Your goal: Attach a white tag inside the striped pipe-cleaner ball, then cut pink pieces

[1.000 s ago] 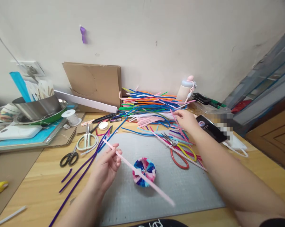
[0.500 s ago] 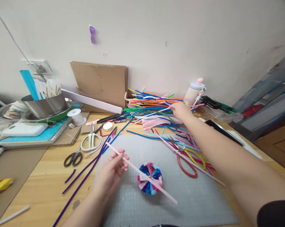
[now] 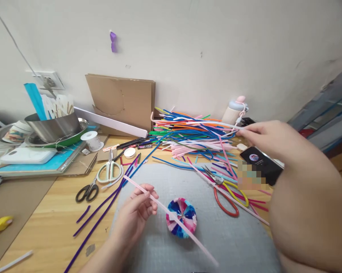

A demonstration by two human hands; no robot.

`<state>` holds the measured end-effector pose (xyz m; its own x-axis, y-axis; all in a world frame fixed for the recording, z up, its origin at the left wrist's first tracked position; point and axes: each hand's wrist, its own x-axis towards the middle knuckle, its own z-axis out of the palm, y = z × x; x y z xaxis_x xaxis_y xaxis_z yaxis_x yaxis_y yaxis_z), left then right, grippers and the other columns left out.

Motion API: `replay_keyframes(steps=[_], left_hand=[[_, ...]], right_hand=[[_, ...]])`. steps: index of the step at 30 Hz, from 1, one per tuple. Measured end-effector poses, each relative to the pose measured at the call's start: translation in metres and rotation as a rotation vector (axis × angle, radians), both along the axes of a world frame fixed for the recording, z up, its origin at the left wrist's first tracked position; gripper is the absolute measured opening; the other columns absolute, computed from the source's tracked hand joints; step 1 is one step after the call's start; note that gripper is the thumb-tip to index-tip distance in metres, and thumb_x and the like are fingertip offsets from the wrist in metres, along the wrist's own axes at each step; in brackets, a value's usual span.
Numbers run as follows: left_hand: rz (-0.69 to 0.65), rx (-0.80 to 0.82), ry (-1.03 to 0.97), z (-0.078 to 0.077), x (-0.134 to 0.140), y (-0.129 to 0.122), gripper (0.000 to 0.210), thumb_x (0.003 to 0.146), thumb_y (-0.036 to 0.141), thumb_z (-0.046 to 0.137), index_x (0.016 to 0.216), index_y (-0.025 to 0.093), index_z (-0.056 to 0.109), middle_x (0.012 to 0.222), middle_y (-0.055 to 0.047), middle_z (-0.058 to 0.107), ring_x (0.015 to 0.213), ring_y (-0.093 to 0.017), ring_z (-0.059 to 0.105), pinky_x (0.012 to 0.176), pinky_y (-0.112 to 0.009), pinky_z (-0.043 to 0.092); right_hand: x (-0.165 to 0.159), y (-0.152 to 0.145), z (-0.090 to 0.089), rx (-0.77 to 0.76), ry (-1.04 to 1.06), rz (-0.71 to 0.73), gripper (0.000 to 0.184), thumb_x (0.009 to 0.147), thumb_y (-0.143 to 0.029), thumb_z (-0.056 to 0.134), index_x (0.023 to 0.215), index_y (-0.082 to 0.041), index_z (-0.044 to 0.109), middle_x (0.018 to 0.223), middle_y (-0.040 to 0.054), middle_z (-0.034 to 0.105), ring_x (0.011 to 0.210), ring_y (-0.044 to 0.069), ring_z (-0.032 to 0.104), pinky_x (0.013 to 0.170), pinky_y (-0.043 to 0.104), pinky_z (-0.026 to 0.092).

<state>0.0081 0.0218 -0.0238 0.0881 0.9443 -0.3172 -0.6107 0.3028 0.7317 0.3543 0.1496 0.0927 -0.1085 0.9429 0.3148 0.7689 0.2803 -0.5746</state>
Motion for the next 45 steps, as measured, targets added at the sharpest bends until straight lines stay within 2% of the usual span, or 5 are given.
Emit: replay_keyframes(steps=[2,6,12,28,45], left_hand=[[-0.061,0.004,0.004,0.000,0.005,-0.005,0.015,0.072,0.017,0.069,0.086,0.014,0.064,0.073,-0.005,0.066,0.055,-0.010,0.060,0.050,-0.018,0.050],[-0.166,-0.009,0.027,0.000,0.017,-0.016,0.031,0.069,0.020,0.073,0.098,0.013,0.066,0.074,-0.009,0.068,0.059,-0.015,0.065,0.052,-0.021,0.051],[-0.180,0.054,0.107,0.000,0.022,-0.022,0.040,0.071,0.022,0.074,0.108,0.012,0.063,0.068,-0.008,0.069,0.062,-0.017,0.066,0.057,-0.024,0.053],[0.193,-0.192,0.148,0.000,0.017,-0.008,0.009,0.079,0.004,0.061,0.087,0.006,0.064,0.071,-0.009,0.071,0.060,-0.010,0.067,0.058,-0.015,0.056],[0.200,-0.180,0.107,0.001,0.017,-0.006,0.014,0.088,0.004,0.048,0.081,0.009,0.059,0.077,-0.011,0.072,0.058,-0.010,0.068,0.052,-0.014,0.056]], right_hand=[[-0.024,-0.042,-0.012,-0.061,0.004,-0.057,0.043,0.086,-0.052,0.048,0.057,-0.022,0.059,0.046,0.0026,0.051,0.038,0.012,0.039,0.040,0.026,0.026],[-0.087,-0.107,-0.053,-0.378,0.081,0.310,0.040,0.091,-0.040,0.043,0.060,-0.019,0.058,0.057,0.0037,0.062,0.049,0.016,0.055,0.047,0.027,0.036],[-0.119,-0.148,-0.090,-0.698,0.014,0.475,0.035,0.094,-0.032,0.037,0.073,-0.018,0.060,0.067,0.0010,0.064,0.054,0.012,0.056,0.050,0.022,0.033],[-0.083,-0.141,-0.084,-0.664,-0.024,0.409,0.034,0.093,-0.036,0.038,0.078,-0.019,0.063,0.073,0.0011,0.062,0.071,0.017,0.055,0.062,0.025,0.037],[-0.028,-0.103,-0.089,-0.807,-0.062,0.566,0.038,0.090,-0.045,0.043,0.079,-0.017,0.066,0.077,0.0029,0.063,0.074,0.016,0.057,0.068,0.025,0.043]])
